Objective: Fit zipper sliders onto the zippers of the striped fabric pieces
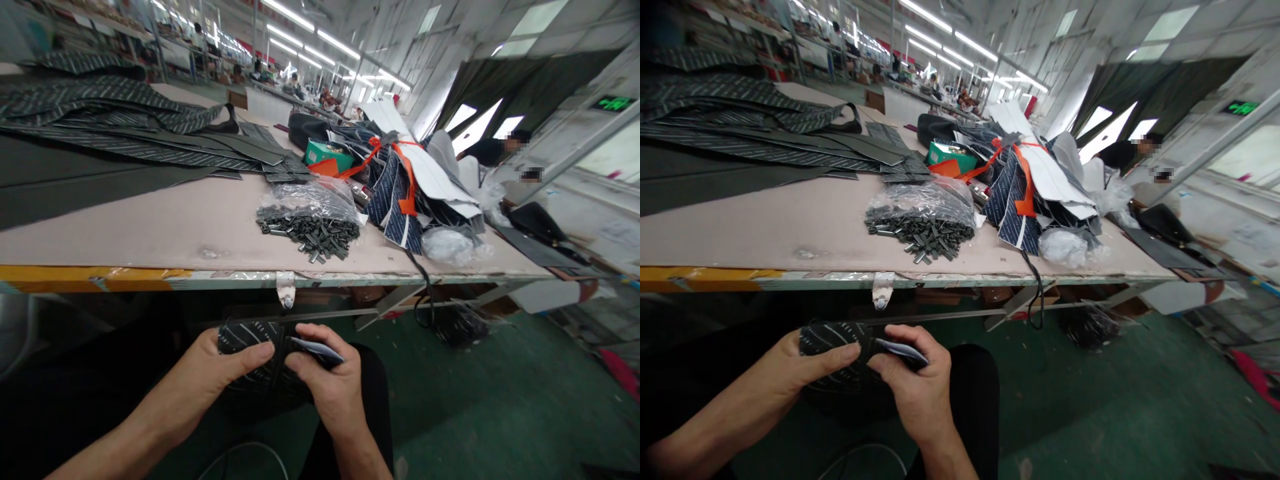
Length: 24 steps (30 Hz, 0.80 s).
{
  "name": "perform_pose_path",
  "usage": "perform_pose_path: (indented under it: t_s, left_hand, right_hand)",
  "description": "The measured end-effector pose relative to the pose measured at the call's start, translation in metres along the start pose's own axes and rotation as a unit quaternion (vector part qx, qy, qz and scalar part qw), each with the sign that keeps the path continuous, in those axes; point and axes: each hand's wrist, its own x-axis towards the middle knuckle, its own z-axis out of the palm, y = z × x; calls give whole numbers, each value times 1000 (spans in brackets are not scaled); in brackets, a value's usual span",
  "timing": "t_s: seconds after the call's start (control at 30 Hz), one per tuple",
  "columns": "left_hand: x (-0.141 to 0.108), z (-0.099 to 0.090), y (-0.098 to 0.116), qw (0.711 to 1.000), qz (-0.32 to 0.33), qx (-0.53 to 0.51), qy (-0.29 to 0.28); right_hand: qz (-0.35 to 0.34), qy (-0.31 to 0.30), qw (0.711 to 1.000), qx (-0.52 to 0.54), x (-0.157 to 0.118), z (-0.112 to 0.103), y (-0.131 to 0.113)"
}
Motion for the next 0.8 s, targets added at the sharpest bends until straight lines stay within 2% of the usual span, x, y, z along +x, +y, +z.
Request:
perform_pose_path:
  t_s: [0.1,0.17,0.2,0.27,0.33,0.4,0.57,0.67,0.8]
  left_hand:
    - [-1,2,2,1000,-2,-4,24]
    - [-1,4,3,999,-8,-24,37]
    - [-2,5,3,998,-15,-39,39]
    - [-2,10,4,996,-28,-75,39]
    - [-3,15,6,994,-32,-104,32]
    - [-3,19,8,992,-27,-119,26]
    - [-1,21,11,995,-12,-101,15]
    - [1,17,10,995,-27,-97,23]
    - [4,14,10,996,-4,-86,-3]
  right_hand:
    - [-36,-59,998,6,-1,-2,4]
    - [-81,-61,995,24,-3,-3,8]
    - [-79,-55,994,51,-4,-2,10]
    - [-17,-49,991,124,-4,-1,11]
    - [75,-36,978,191,-3,3,9]
    - [137,-22,963,231,1,9,3]
    - [204,9,942,267,11,24,-11]
    - [218,20,938,269,13,28,-12]
    - [232,41,931,279,13,29,-9]
